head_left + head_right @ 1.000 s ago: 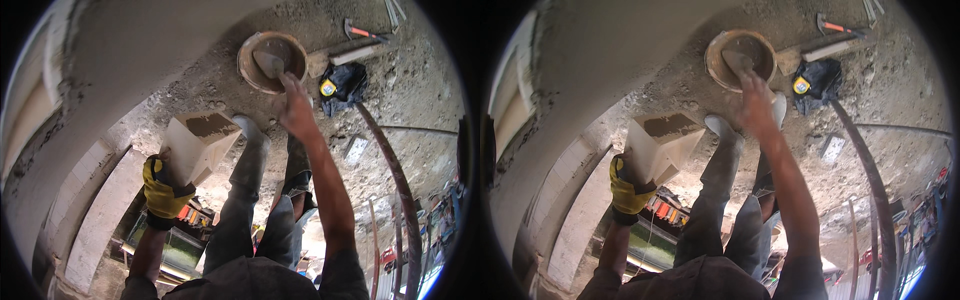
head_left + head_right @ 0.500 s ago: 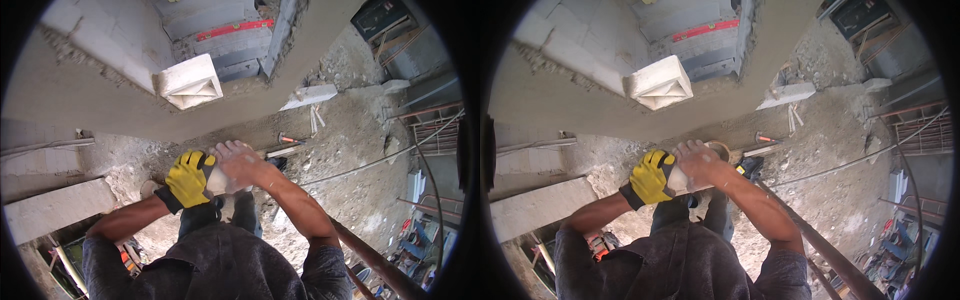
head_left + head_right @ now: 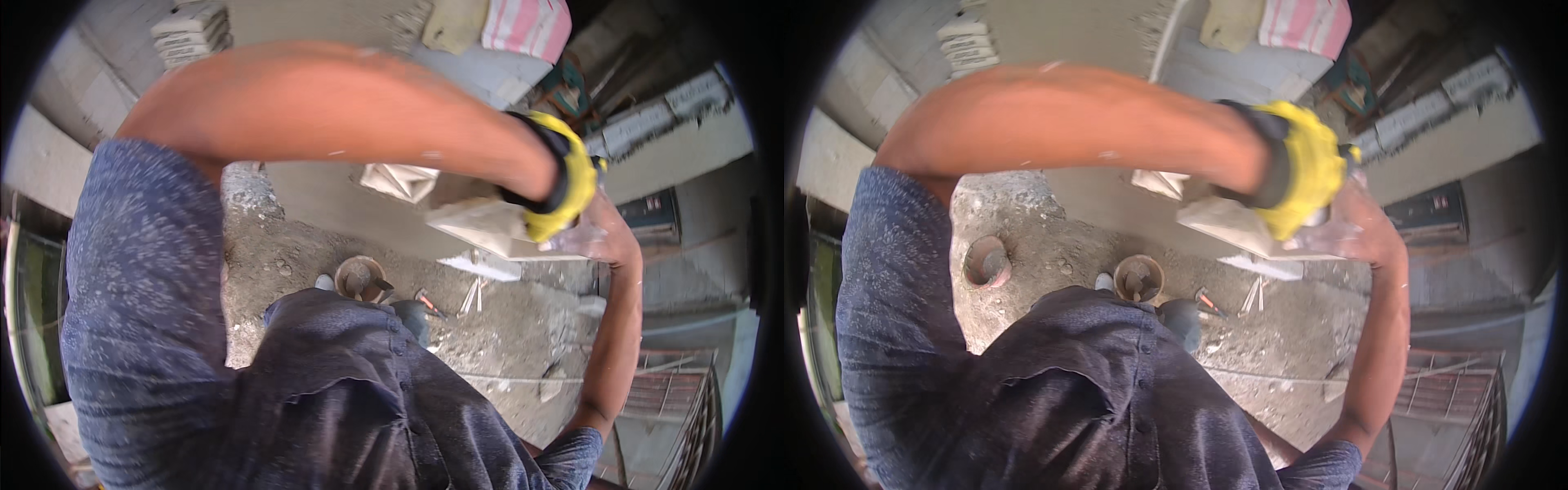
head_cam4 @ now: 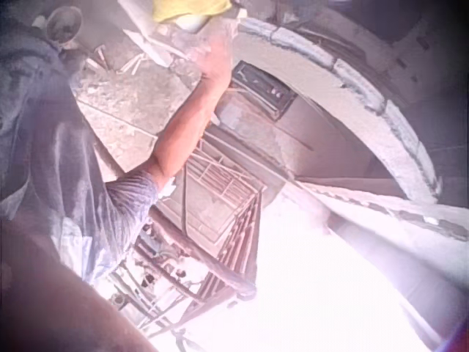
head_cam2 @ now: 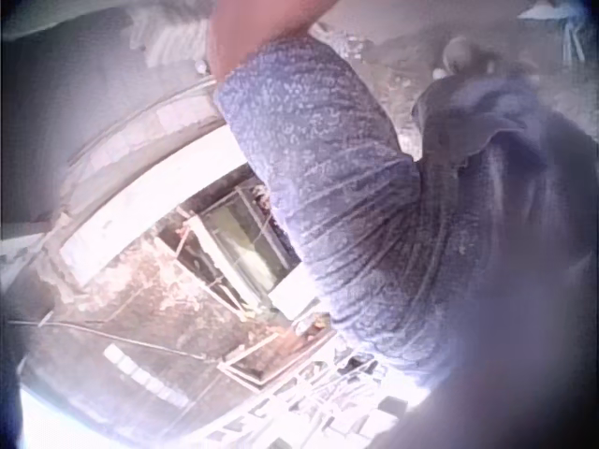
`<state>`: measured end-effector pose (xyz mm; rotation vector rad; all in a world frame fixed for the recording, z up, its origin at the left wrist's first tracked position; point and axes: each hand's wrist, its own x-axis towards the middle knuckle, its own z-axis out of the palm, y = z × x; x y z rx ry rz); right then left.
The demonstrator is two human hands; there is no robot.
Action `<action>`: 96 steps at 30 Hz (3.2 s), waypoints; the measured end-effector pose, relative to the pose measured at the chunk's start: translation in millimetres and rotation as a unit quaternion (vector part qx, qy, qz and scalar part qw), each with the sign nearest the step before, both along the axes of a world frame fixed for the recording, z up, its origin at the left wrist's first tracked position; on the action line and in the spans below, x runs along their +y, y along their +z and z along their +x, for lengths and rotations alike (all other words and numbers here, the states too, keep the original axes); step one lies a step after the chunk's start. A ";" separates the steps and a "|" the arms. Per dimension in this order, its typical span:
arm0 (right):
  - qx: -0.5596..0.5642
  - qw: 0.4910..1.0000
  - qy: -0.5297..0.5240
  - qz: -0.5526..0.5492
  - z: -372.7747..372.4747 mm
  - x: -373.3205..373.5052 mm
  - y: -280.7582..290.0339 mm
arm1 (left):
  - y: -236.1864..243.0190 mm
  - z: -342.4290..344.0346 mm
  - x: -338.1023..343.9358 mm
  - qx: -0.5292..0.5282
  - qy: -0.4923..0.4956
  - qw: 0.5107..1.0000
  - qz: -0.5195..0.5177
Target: The person installs decorative tiles onto a wall using a trowel to apply mortar and a hammer to tap them into place. The person mixes mortar in a bucket, scoops it onto the back of a tile, and presses the tile against the wall, adjusting its position with a hammer.
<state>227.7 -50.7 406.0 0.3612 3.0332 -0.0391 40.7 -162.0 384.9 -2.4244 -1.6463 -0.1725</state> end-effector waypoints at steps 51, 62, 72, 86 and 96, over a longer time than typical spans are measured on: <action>0.041 0.996 -0.031 0.072 -102.1 289.9 -184.7 | -413.5 39.5 323.2 -0.994 0.044 0.100 -0.012; -0.006 0.997 -0.081 0.019 -114.1 271.8 -197.6 | -480.6 49.4 341.6 -0.943 0.094 0.320 -0.007; -0.028 0.998 -0.048 0.005 -124.8 285.1 -223.7 | -453.0 52.6 305.3 -0.998 0.065 0.008 0.005; -0.044 0.998 -0.046 -0.014 -118.9 285.4 -252.6 | -512.8 63.8 306.4 -0.978 0.113 0.170 0.037; -0.073 0.996 -0.010 -0.059 -128.4 273.9 -261.1 | -509.3 66.0 270.4 -0.966 0.203 0.158 -0.002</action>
